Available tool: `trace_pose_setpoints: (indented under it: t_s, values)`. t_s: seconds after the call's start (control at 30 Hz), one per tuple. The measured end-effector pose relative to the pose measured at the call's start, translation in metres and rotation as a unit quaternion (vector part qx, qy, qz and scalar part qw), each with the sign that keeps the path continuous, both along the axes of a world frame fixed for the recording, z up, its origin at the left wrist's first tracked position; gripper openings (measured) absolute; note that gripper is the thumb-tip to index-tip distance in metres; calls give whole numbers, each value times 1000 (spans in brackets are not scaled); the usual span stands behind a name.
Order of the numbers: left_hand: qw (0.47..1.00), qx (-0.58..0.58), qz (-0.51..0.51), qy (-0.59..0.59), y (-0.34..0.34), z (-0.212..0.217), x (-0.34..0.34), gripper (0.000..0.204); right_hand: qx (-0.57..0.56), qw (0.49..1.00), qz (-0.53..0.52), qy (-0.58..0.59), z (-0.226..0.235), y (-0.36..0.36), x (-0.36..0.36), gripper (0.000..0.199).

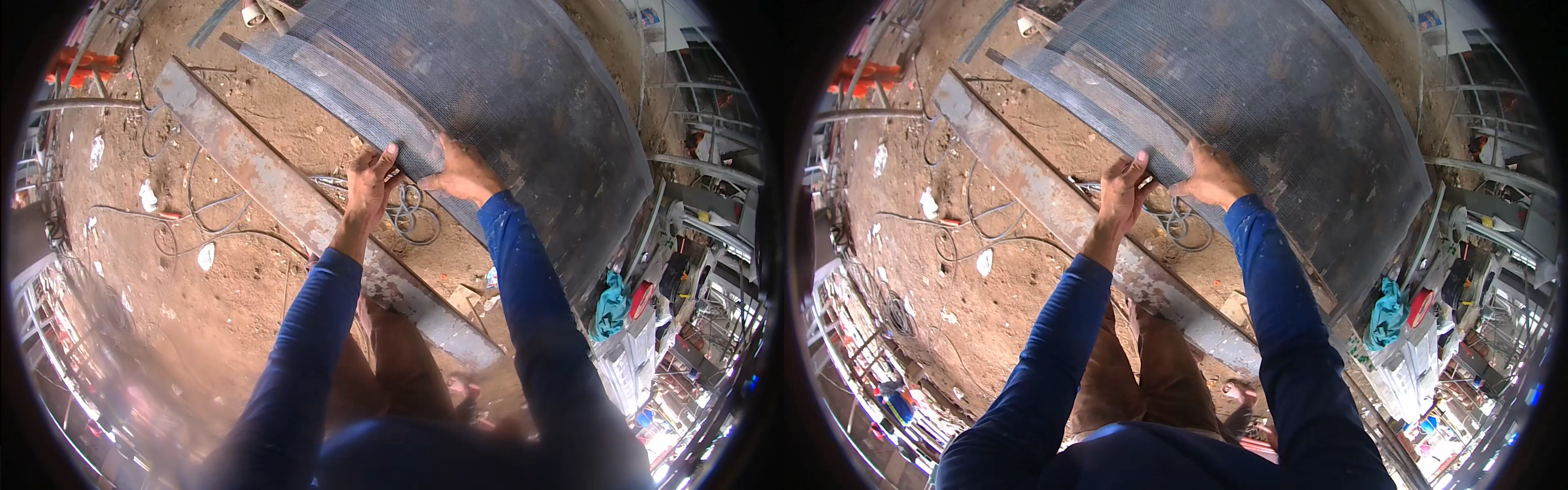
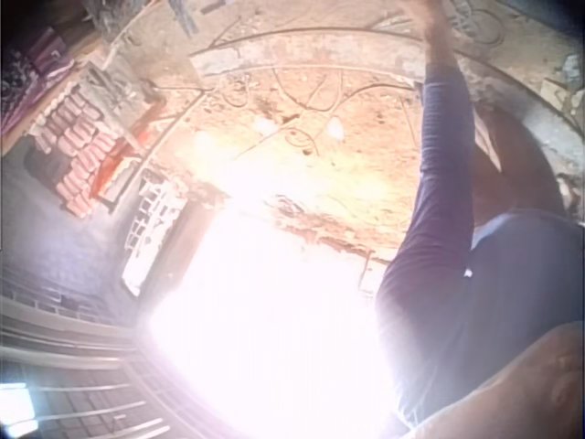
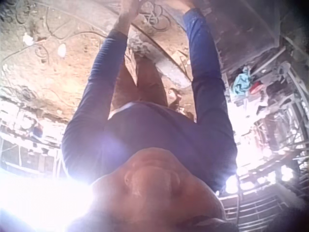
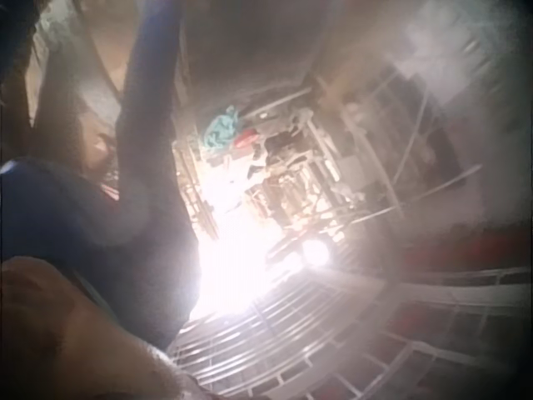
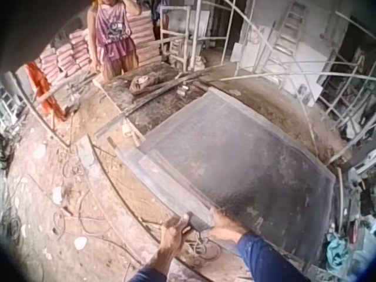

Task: The person assembles a large rectangular mesh screen by hand, attaching a black mesh strip to the metal frame. They smooth the strip along the edges and corners, ensuring it is properly aligned and secured to the frame.

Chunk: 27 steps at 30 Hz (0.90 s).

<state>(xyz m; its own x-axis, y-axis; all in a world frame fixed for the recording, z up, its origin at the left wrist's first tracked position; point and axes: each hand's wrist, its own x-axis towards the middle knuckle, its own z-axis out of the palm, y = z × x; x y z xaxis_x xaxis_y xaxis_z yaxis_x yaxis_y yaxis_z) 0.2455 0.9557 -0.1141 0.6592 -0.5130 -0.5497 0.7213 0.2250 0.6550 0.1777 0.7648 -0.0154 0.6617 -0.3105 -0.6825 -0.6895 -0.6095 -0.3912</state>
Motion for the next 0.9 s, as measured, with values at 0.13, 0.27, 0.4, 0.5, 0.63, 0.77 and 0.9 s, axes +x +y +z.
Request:
trace_pose_setpoints:
  t_s: [0.13, 0.27, 0.4, 0.5, 0.63, 0.77, 0.9]
  values:
    - [998, 49, 13, -23, -8, 7, -1, 54, -9, 1000, -3, -13, -2, 2, -3, 113]
    - [993, 105, 27, -41, -13, 16, -5, 53, -23, 999, -15, -30, 2, 9, -10, 97]
    - [992, 108, 34, -51, -15, 15, -7, 56, -58, 995, -51, -63, 0, 11, -10, 74]
    - [995, 83, 25, -41, -11, 16, -9, 55, -58, 996, -40, -52, 11, 12, -2, 61]
    - [996, 80, -15, -48, -10, 22, -22, 49, -108, 992, -24, -60, 9, 17, -1, 53]
    - [997, 70, -7, -40, -10, 16, -20, 44, -124, 991, -19, -42, 4, 20, 1, 47]
    - [996, 73, 7, -52, -18, 16, -25, 43, -224, 961, 1, -160, -25, 25, -20, 43]
